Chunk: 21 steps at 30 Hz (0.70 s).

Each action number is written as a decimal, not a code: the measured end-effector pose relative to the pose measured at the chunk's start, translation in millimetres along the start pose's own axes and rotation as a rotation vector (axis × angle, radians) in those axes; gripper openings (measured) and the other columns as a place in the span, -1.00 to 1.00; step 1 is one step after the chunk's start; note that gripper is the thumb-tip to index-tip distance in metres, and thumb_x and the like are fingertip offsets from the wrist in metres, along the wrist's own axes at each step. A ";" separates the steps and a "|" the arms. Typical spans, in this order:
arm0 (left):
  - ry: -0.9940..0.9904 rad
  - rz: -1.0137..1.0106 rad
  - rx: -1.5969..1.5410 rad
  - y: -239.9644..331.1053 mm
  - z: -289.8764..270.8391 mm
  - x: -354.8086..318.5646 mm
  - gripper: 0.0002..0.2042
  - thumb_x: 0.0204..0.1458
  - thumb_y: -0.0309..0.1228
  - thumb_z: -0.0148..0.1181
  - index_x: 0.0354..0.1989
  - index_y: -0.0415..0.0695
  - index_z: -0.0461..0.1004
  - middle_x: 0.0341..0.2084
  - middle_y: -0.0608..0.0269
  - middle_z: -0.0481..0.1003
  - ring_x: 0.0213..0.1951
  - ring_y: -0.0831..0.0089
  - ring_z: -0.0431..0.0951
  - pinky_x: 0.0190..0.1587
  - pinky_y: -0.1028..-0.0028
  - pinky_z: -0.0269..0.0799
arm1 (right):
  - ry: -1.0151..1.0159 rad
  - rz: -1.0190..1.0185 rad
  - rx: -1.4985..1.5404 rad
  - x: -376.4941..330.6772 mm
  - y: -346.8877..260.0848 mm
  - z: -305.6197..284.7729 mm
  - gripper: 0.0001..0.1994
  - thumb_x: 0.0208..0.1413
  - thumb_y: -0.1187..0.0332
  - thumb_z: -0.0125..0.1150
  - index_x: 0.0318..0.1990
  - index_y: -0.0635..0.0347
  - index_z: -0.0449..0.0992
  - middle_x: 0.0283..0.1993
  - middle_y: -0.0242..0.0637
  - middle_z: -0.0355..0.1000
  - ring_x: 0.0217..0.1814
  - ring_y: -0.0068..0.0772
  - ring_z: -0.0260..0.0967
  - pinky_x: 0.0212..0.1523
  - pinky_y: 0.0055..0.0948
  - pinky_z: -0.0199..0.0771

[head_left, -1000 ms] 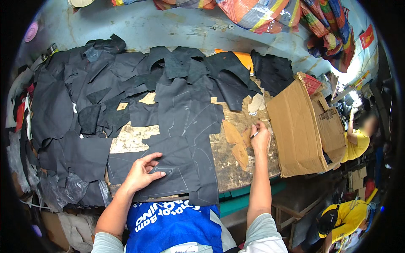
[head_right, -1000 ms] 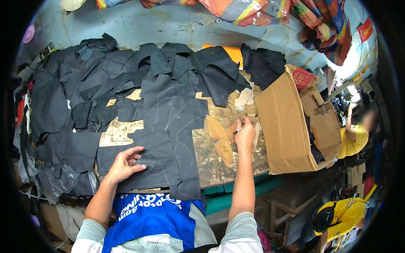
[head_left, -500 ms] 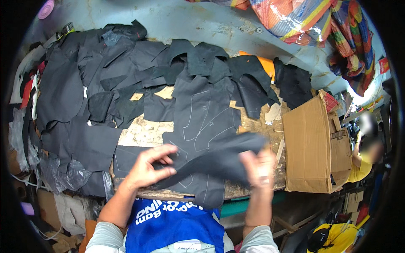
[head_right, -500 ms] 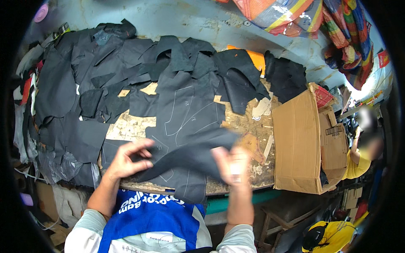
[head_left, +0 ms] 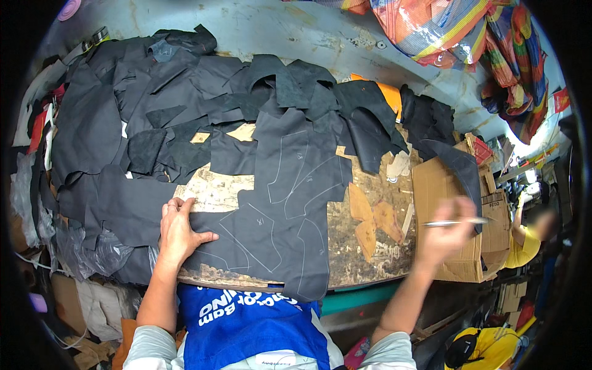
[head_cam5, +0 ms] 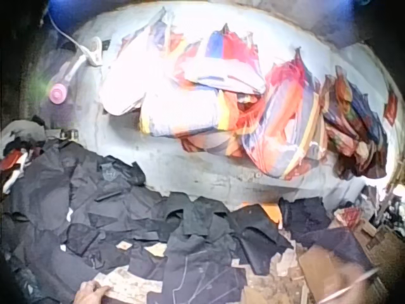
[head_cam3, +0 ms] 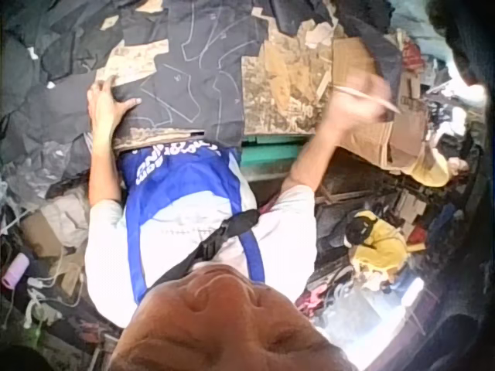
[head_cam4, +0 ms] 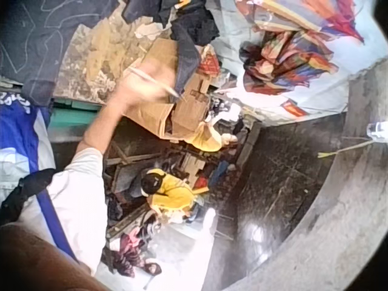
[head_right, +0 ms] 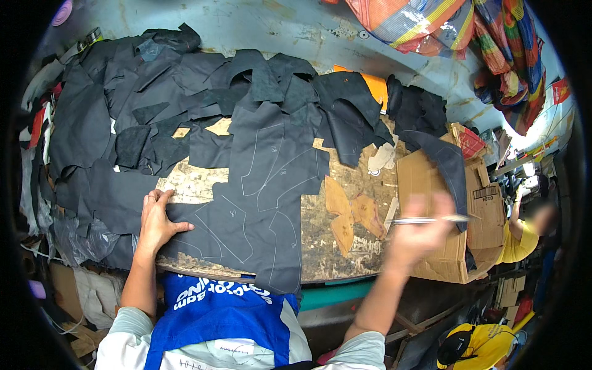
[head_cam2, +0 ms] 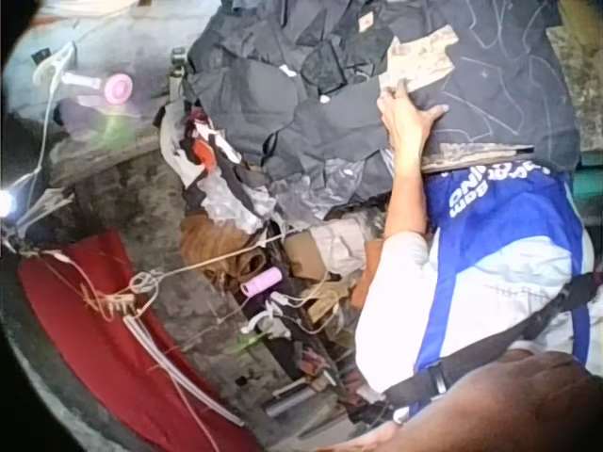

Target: The person lays out black fabric on a worktable, uses a cardboard template and a white marker to trace outlines, then cuts the fabric along the marked lines with scissors. The cut pieces are stacked on the table.

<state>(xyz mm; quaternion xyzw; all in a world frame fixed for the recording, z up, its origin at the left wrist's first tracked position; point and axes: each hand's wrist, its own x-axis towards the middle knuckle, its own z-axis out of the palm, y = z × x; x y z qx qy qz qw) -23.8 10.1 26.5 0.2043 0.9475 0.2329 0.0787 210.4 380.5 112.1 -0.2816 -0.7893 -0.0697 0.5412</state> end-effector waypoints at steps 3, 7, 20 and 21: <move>-0.158 0.020 -0.087 -1.6 0.0 4.0 -0.46 -0.45 -0.30 0.51 -0.17 -0.18 0.53 -0.41 0.12 0.46 -0.27 0.18 0.47 -0.16 0.30 0.40 | -0.748 0.620 0.569 -67.7 -73.7 40.5 -0.64 -0.08 0.24 0.41 -0.23 0.32 0.48 -0.24 -0.14 0.46 -0.18 -0.22 0.43 -0.16 -0.31 0.40; -0.232 0.285 -0.233 -0.9 1.7 0.3 -0.72 -0.31 -0.44 0.35 -0.36 -0.23 0.52 -0.57 0.10 0.46 -0.46 0.24 0.49 -0.32 0.36 0.38 | -0.923 0.257 0.082 -107.5 -114.9 72.1 -0.52 -0.18 0.13 0.43 -0.17 0.22 0.42 -0.35 -0.07 0.47 -0.26 -0.04 0.46 -0.24 -0.18 0.42; -0.640 0.586 -0.169 50.6 -134.3 70.2 -0.65 -0.21 -0.51 0.23 -0.16 -0.28 0.51 -0.39 0.11 0.58 -0.29 0.48 0.56 -0.13 0.47 0.44 | -0.806 0.590 0.834 -91.1 -144.3 -2.9 -0.79 -0.03 0.51 0.28 -0.36 0.21 0.30 -0.59 -0.47 0.25 -0.58 -0.70 0.14 -0.58 -0.57 0.18; -0.667 0.605 -0.059 61.7 -160.1 86.2 -0.64 -0.26 -0.53 0.24 -0.17 -0.26 0.52 -0.42 0.07 0.58 -0.32 0.44 0.58 -0.16 0.46 0.46 | -0.962 0.639 0.966 -91.1 -160.2 -25.7 -0.79 0.00 0.47 0.29 -0.35 0.21 0.30 -0.62 -0.44 0.28 -0.60 -0.68 0.17 -0.59 -0.54 0.20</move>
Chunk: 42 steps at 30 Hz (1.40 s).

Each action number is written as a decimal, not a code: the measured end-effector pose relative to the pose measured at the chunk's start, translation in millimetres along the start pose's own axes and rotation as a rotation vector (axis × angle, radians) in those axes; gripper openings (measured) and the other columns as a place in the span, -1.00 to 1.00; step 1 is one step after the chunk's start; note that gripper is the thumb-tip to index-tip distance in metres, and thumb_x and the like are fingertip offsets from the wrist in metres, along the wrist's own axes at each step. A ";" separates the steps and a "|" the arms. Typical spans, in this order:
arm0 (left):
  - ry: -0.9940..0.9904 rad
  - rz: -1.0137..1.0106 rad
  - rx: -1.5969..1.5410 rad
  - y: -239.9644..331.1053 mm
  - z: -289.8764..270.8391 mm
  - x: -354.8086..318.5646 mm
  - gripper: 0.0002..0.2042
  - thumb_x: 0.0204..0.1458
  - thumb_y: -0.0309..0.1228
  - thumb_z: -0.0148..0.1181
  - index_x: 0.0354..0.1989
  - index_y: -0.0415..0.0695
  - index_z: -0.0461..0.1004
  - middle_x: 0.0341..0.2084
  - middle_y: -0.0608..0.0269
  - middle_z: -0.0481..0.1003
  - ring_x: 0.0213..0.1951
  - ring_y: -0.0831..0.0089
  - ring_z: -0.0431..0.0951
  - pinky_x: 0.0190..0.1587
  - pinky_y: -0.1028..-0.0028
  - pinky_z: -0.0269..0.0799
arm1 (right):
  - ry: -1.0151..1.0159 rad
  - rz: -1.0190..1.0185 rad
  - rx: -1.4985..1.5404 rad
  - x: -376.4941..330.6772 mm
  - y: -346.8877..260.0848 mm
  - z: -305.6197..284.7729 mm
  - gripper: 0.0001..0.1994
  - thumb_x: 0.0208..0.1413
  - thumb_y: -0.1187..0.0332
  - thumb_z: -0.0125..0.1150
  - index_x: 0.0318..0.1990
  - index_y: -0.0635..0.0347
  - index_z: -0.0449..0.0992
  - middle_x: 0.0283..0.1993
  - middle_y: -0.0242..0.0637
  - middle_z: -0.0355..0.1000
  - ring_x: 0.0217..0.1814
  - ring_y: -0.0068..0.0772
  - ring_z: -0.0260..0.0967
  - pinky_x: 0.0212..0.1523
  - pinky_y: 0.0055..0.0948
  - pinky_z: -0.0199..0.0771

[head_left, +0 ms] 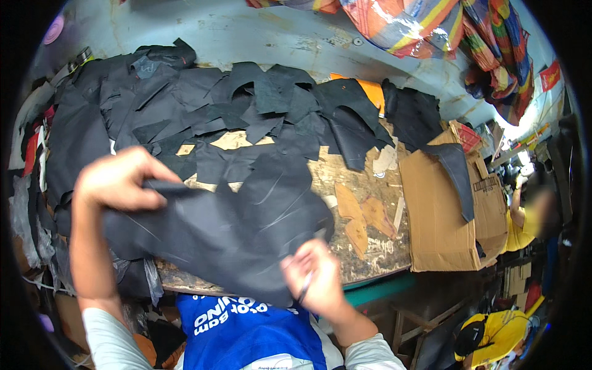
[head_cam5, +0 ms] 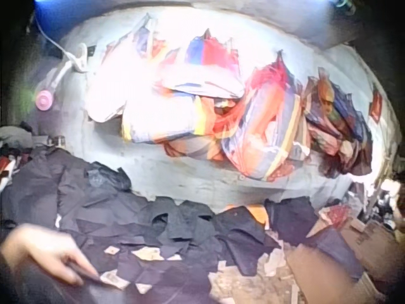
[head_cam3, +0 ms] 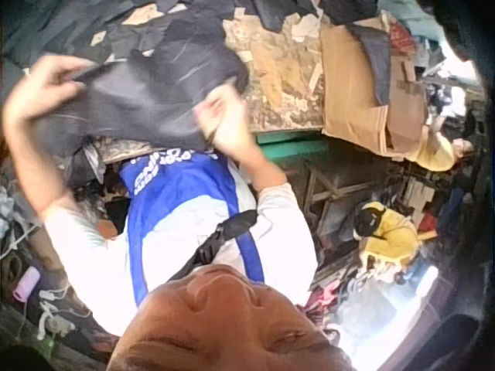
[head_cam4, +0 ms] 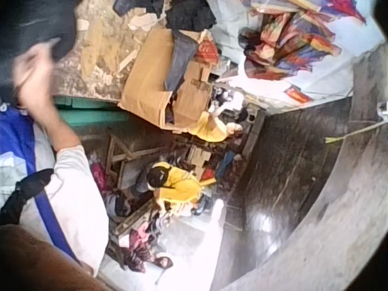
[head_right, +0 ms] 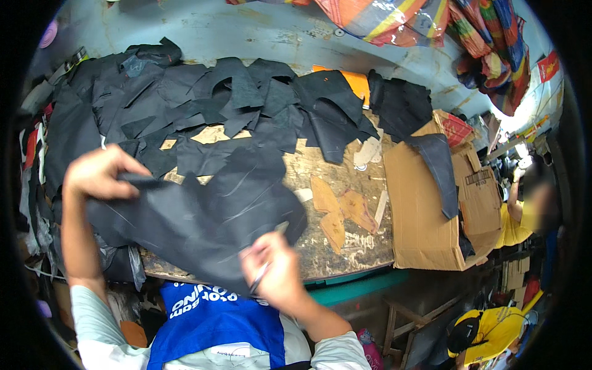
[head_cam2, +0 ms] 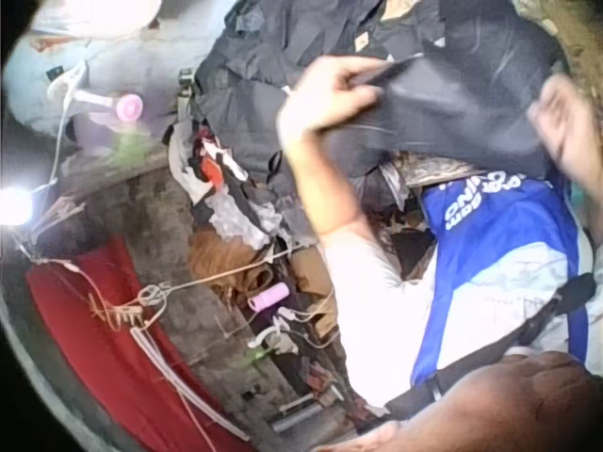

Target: The person lays out black fabric on a worktable, uses a cardboard template and a white marker to trace outlines, then cuts the fabric along the marked lines with scissors. The cut pieces are stacked on the table.

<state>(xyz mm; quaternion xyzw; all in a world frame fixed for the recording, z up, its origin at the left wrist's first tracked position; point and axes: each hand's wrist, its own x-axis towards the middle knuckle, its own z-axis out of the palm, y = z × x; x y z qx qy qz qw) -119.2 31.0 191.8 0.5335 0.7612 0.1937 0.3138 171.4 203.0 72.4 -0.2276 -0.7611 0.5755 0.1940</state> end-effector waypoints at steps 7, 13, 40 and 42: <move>0.660 -0.057 0.822 -20.1 -10.4 33.5 -0.37 -0.40 -0.61 0.33 0.03 -0.11 0.41 -0.01 -0.02 0.35 0.12 0.04 0.30 0.19 0.16 0.18 | -0.313 0.197 0.037 -12.7 4.2 -7.1 -0.77 0.16 0.24 0.18 -0.38 0.25 0.45 -0.63 -0.32 0.41 -0.61 -0.64 0.30 -0.56 -0.50 0.33; 0.171 -0.132 0.363 -13.8 148.2 12.4 -0.09 -0.37 0.10 0.41 0.23 -0.02 0.21 0.25 -0.19 0.05 0.34 -0.12 -0.08 0.19 -0.37 -0.20 | 0.526 0.017 -0.626 75.1 95.7 -84.3 -0.85 0.08 0.36 0.16 -0.27 0.24 0.50 -0.40 0.02 0.49 -0.31 0.02 0.48 -0.28 -0.19 0.44; 0.326 -0.009 0.311 -7.0 261.0 41.3 -0.48 0.07 -0.03 0.06 0.22 0.12 0.28 0.31 0.04 0.06 0.35 0.08 -0.01 0.27 -0.20 -0.17 | 0.883 0.137 -0.758 91.4 151.9 -165.5 -0.77 -0.28 0.61 0.22 -0.34 0.28 0.55 -0.40 -0.03 0.53 -0.33 -0.11 0.51 -0.25 -0.27 0.45; 0.367 0.054 0.301 -4.2 265.8 35.8 -0.50 0.04 -0.09 0.13 0.17 0.06 0.34 0.27 0.06 0.16 0.31 0.10 0.12 0.26 -0.13 -0.03 | 0.849 0.105 -0.760 96.0 148.7 -166.5 -0.81 -0.28 0.61 0.23 -0.39 0.29 0.52 -0.44 -0.07 0.52 -0.38 -0.16 0.49 -0.27 -0.28 0.44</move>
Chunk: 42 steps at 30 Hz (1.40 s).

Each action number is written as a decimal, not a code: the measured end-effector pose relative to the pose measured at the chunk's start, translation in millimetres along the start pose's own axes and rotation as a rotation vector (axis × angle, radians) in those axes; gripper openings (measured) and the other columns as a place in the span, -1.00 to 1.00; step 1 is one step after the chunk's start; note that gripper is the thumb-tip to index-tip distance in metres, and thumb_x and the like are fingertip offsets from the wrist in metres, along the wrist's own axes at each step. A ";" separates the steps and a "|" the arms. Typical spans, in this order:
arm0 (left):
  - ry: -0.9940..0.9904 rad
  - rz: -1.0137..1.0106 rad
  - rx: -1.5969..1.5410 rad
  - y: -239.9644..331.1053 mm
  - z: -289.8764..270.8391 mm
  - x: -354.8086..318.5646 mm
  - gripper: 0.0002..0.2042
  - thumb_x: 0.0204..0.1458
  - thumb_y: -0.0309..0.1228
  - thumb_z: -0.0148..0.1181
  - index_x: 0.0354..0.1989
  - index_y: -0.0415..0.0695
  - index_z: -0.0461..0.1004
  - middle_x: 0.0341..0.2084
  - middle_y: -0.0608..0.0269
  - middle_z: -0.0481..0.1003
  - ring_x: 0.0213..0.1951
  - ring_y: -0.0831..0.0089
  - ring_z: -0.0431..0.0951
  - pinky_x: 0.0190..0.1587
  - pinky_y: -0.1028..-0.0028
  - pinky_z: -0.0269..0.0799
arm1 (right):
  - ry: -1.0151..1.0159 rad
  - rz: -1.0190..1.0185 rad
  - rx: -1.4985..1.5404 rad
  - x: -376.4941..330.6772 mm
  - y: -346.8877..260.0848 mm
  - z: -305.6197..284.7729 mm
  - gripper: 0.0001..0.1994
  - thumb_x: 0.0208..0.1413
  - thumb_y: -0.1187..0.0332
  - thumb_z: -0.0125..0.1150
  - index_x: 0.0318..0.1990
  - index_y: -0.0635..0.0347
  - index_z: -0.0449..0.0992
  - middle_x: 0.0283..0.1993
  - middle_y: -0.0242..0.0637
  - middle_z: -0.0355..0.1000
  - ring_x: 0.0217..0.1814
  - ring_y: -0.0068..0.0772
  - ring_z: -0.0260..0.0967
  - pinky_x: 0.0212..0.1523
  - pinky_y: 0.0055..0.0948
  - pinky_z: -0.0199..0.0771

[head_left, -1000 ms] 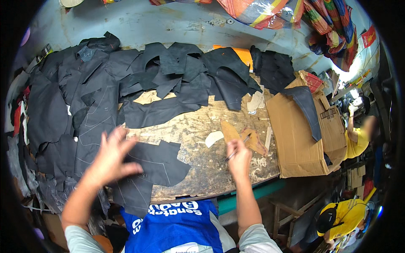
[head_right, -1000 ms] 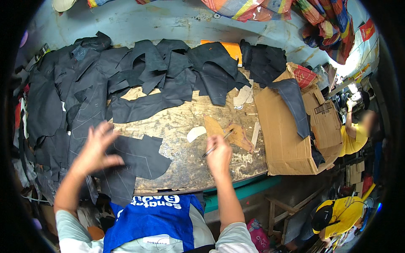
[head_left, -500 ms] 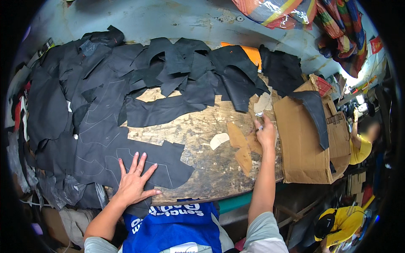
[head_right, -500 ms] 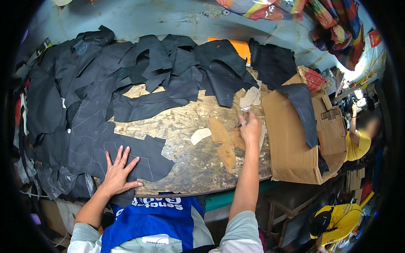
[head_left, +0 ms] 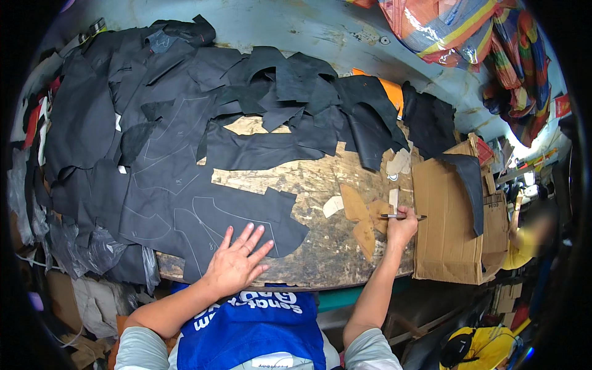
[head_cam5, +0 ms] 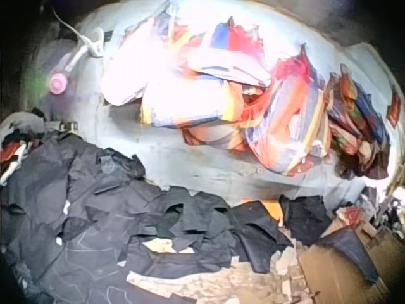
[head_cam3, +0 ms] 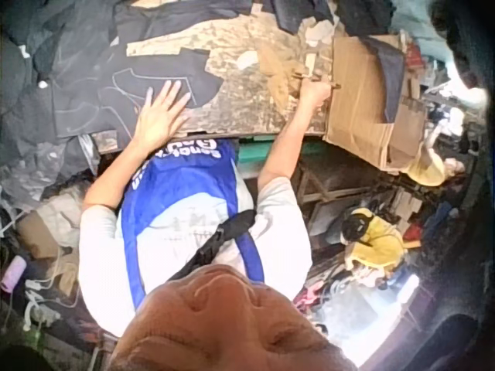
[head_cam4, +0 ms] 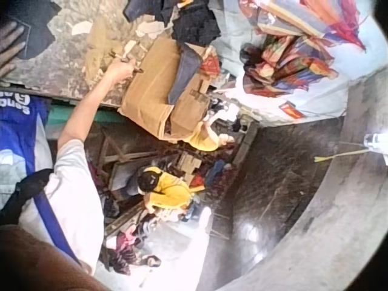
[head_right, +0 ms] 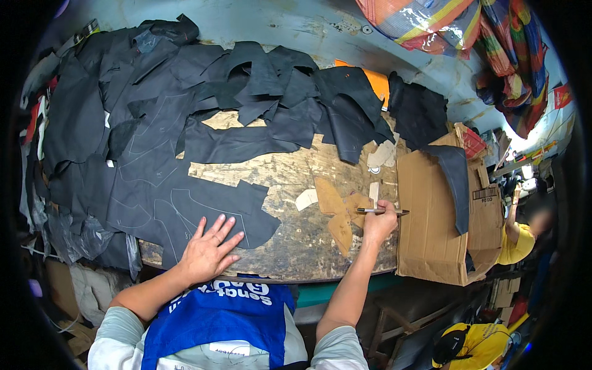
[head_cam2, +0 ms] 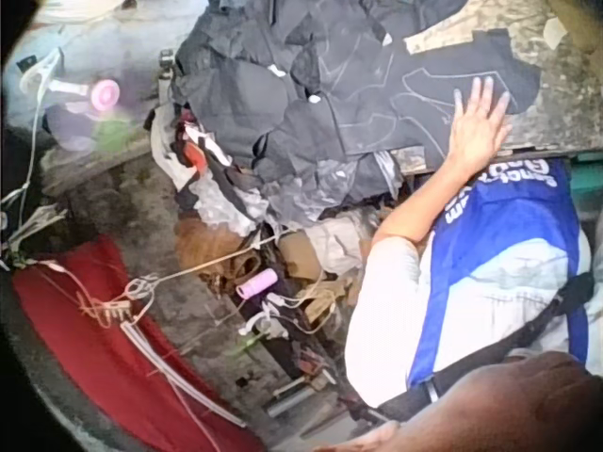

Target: The person lays out black fabric on a worktable, uses a cardboard template and a white marker to trace outlines, then cuts the fabric along the marked lines with scissors. The cut pieces are stacked on the table.

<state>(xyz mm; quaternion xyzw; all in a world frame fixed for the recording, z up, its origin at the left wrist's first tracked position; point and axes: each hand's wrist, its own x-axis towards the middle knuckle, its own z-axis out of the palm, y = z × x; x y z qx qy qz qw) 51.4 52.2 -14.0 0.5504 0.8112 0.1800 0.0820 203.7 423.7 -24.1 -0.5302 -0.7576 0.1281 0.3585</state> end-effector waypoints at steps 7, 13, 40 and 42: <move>0.075 0.073 -0.137 1.9 -1.1 -9.1 -0.56 -0.03 -0.10 0.22 0.01 -0.04 0.49 0.17 0.13 0.32 0.24 0.20 0.26 0.24 0.02 0.11 | 0.020 -0.066 0.346 11.5 -69.9 -11.3 -0.88 -0.14 0.66 0.16 -0.42 0.26 0.42 -0.51 -0.35 0.37 -0.46 -0.52 0.29 -0.35 -0.50 0.35; 0.100 0.078 -0.206 1.0 -5.3 -6.8 -0.57 -0.06 -0.13 0.25 -0.04 -0.09 0.51 0.11 0.09 0.38 0.20 0.16 0.31 0.22 -0.01 0.14 | -0.802 -0.374 0.748 -71.4 -158.0 7.9 -0.89 -0.13 0.61 0.14 -0.39 0.25 0.48 -0.42 -0.36 0.43 -0.35 -0.55 0.36 -0.29 -0.51 0.39; -0.009 0.013 -0.038 -17.1 -3.8 36.8 -0.15 -0.12 0.19 0.15 0.21 -0.26 0.20 0.26 0.03 0.15 0.36 0.20 -0.03 0.26 -0.26 -0.23 | -1.073 -0.180 1.089 -138.2 -202.9 45.4 -0.87 0.18 0.46 0.09 -0.23 0.39 0.45 -0.33 -0.25 0.47 -0.32 -0.52 0.46 -0.28 -0.57 0.50; -0.036 0.017 -0.053 -18.1 -4.5 36.6 -0.14 -0.12 0.19 0.15 0.22 -0.26 0.20 0.24 0.02 0.17 0.35 0.19 -0.02 0.27 -0.25 -0.24 | -1.125 -0.246 1.069 -146.0 -215.0 57.8 -0.87 0.17 0.48 0.09 -0.25 0.42 0.44 -0.38 -0.31 0.46 -0.34 -0.58 0.42 -0.33 -0.59 0.45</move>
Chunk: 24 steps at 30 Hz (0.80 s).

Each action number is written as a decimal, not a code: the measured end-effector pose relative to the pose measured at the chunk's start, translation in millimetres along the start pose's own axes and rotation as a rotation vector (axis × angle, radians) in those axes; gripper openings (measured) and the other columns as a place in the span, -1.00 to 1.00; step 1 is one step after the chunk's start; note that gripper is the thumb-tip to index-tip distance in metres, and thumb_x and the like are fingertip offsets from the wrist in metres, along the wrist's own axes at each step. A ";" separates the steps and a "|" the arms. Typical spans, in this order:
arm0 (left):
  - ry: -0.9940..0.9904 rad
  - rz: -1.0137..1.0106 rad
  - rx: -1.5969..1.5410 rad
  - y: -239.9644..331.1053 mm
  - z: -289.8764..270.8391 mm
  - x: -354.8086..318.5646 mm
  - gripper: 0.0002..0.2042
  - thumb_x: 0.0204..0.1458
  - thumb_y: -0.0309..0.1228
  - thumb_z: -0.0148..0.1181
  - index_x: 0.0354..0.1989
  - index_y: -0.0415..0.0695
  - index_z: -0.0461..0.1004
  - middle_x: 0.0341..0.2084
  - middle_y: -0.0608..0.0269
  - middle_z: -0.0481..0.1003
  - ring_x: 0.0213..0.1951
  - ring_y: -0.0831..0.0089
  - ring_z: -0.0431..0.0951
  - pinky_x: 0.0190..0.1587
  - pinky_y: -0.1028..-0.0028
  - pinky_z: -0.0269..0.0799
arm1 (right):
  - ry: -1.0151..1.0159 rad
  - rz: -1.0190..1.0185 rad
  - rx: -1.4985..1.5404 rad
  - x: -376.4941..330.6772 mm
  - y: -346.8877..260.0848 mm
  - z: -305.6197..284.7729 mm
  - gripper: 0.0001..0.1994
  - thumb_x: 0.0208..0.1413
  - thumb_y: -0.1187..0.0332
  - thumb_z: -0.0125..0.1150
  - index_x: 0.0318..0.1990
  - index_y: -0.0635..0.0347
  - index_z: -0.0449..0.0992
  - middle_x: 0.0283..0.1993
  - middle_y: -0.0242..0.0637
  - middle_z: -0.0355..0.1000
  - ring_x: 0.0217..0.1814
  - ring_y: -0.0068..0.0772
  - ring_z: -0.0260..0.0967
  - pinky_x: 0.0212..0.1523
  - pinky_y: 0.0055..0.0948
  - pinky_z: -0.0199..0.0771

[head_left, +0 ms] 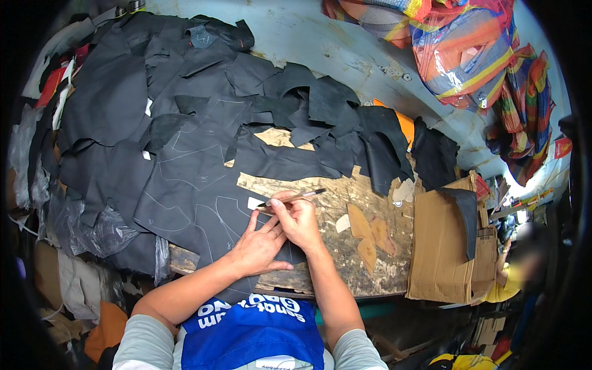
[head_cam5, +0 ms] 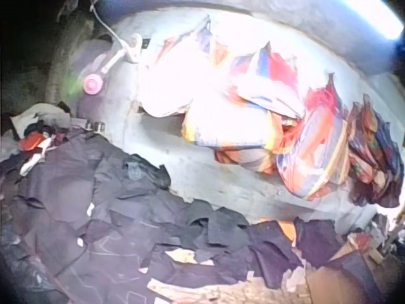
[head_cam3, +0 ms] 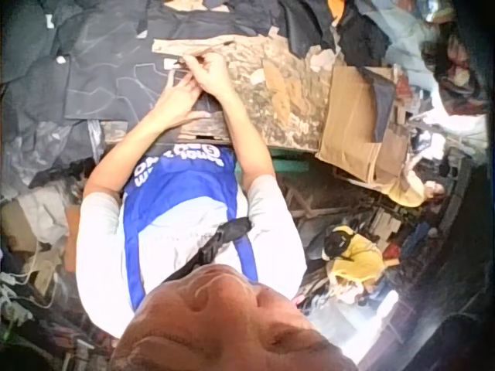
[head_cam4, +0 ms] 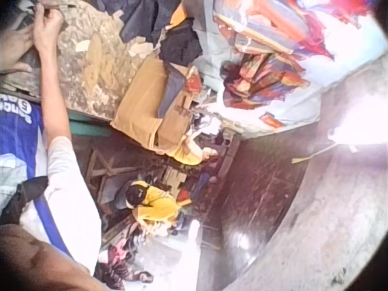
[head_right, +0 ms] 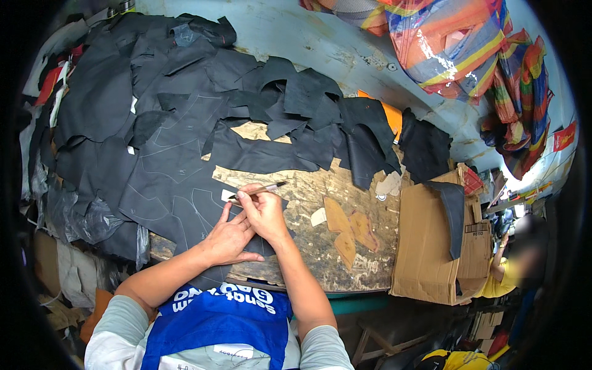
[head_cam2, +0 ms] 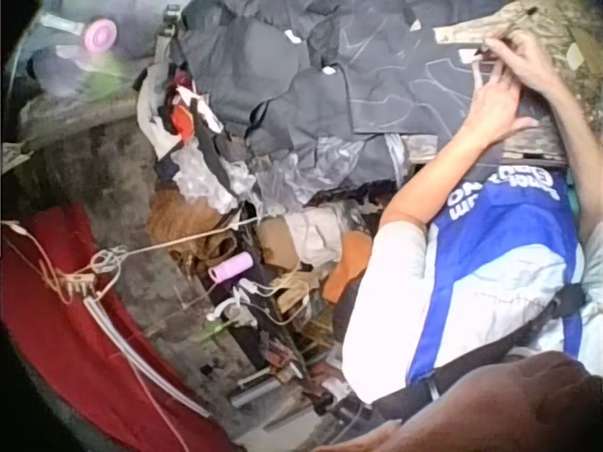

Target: The person lays out black fabric on a worktable, uses a cardboard template and a white marker to trace outlines, then cuts the fabric along the marked lines with scissors. The cut pieces are stacked on the table.

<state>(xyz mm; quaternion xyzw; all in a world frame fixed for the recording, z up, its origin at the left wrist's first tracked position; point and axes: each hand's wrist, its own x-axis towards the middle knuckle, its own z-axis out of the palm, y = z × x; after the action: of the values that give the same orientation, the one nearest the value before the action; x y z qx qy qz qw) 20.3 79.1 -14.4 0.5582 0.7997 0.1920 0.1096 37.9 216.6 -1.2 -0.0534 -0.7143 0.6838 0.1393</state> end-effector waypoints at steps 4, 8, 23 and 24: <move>0.001 0.011 -0.028 -1.9 0.2 -1.0 -0.14 -0.12 0.19 0.16 0.22 -0.26 0.20 0.20 -0.03 0.20 0.34 0.15 0.00 0.30 -0.21 -0.27 | -0.092 0.030 -0.244 16.1 2.6 7.3 -0.86 0.15 0.45 0.12 -0.29 0.39 0.46 -0.45 -0.31 0.46 -0.41 -0.60 0.39 -0.40 -0.56 0.43; 0.010 0.002 -0.047 -3.0 3.2 -1.5 -0.16 -0.11 0.18 0.16 0.21 -0.25 0.20 0.18 -0.06 0.22 0.32 0.12 0.04 0.30 -0.20 -0.29 | -0.145 0.037 -0.278 21.8 1.0 10.1 -0.85 0.11 0.43 0.15 -0.33 0.40 0.49 -0.48 -0.23 0.47 -0.47 -0.52 0.41 -0.42 -0.49 0.42; -0.015 0.003 -0.033 -4.2 1.0 -0.2 -0.13 -0.17 0.23 0.18 0.19 -0.23 0.26 0.17 -0.01 0.27 0.30 0.09 0.10 0.27 -0.22 -0.29 | -0.083 -0.149 -0.556 24.3 -7.3 14.3 -0.86 0.01 0.45 0.18 -0.39 0.41 0.51 -0.33 -0.04 0.51 -0.32 -0.07 0.49 -0.29 -0.31 0.47; 0.003 0.017 -0.025 -3.5 -1.2 0.2 -0.13 -0.18 0.21 0.20 0.19 -0.24 0.24 0.18 0.01 0.26 0.30 0.13 0.10 0.26 -0.23 -0.25 | -0.076 -0.186 -0.581 19.3 -9.2 5.1 -0.87 -0.01 0.45 0.19 -0.36 0.36 0.54 -0.35 -0.07 0.52 -0.33 -0.08 0.49 -0.28 -0.32 0.48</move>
<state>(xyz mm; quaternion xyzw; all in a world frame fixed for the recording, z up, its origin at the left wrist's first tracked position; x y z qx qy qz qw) 16.8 78.0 -14.9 0.5632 0.7927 0.2038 0.1137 19.1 216.3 10.2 0.0004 -0.8864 0.4369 0.1533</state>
